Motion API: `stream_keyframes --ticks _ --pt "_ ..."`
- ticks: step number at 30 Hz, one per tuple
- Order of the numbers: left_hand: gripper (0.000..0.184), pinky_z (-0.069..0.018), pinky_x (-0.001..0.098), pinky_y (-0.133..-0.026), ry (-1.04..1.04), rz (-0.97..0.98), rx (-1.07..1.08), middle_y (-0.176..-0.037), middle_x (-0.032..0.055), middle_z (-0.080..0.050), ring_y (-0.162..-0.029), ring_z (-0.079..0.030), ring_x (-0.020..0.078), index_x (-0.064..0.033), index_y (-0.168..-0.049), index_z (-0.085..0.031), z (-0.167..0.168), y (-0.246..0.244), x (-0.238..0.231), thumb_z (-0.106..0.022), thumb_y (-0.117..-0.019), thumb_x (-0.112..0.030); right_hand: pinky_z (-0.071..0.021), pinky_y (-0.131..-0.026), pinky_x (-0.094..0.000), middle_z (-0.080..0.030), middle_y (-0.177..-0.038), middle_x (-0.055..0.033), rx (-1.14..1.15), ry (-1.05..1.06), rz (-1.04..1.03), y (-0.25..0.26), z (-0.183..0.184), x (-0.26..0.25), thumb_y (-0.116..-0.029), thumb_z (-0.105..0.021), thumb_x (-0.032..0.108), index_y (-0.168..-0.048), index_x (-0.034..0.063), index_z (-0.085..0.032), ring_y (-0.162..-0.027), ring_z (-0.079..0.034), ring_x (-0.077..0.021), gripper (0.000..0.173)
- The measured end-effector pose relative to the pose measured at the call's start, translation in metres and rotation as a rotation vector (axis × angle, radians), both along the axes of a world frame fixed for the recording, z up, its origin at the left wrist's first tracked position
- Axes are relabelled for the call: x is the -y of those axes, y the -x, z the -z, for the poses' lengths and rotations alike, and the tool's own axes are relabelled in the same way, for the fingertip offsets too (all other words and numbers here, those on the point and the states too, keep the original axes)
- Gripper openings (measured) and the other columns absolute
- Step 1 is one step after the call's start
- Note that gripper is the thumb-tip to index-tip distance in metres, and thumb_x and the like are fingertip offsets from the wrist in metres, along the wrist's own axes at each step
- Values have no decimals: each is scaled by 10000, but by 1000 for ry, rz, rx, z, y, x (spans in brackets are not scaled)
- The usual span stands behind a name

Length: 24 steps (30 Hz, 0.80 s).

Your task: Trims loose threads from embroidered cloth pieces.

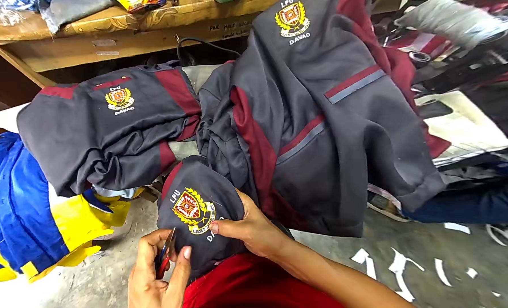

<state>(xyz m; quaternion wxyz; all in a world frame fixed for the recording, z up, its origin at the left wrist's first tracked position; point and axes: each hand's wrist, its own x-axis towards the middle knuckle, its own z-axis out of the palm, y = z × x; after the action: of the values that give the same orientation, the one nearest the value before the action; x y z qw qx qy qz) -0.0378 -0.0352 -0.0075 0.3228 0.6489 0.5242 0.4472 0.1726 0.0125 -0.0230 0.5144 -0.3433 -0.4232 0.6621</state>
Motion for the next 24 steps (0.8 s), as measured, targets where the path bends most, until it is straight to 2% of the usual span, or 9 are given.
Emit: stream_keyframes --ticks 3,5,10,13,20,24 --pt "326 -555 151 -713 8 50 -28 -954 1 -667 -803 -627 -15 19 -1212 -586 -3 2 4 -654 -1000 -219 -590 -960 -327 -699 -1172 -78 -32 16 -1 -2 1 0 -792 -707 -109 -1341 -6 -529 -1072 -694 -139 586" --pt "325 -559 163 -763 -27 66 -57 -1003 39 -673 -862 -637 11 14 -1195 -641 3 5 5 -678 -991 -236 -591 -957 -334 -702 -1164 -75 -58 18 -9 -4 1 0 -792 -691 -119 -1327 -6 -537 -1065 -696 -139 568" --pt "397 -554 155 -748 -40 99 -106 -1062 86 -676 -877 -640 22 22 -1242 -658 5 8 6 -747 -943 -225 -590 -951 -333 -705 -1153 -66 -89 2 -10 -4 1 -1 -786 -676 -133 -1308 -5 -547 -1060 -696 -135 553" --pt "311 -550 151 -746 -93 106 -134 -1022 71 -685 -871 -640 23 -6 -1189 -712 5 6 6 -731 -955 -211 -583 -969 -334 -695 -1179 -78 -66 -35 -1 -3 1 -1 -789 -684 -125 -1337 -21 -527 -1082 -689 -142 580" --pt "240 -520 165 -795 -210 89 -239 -1021 33 -697 -994 -632 69 -116 -1124 -778 9 6 -3 -739 -952 -277 -563 -1005 -296 -659 -1251 -88 71 -97 9 -3 -5 0 -801 -725 -74 -1405 -58 -461 -1144 -660 -122 660" --pt "229 -516 156 -793 -210 86 -234 -1006 29 -690 -993 -626 67 -120 -1109 -789 10 6 -4 -756 -938 -268 -561 -1006 -293 -657 -1251 -88 90 -103 11 -3 -6 0 -798 -728 -72 -1396 -54 -471 -1146 -657 -121 651"
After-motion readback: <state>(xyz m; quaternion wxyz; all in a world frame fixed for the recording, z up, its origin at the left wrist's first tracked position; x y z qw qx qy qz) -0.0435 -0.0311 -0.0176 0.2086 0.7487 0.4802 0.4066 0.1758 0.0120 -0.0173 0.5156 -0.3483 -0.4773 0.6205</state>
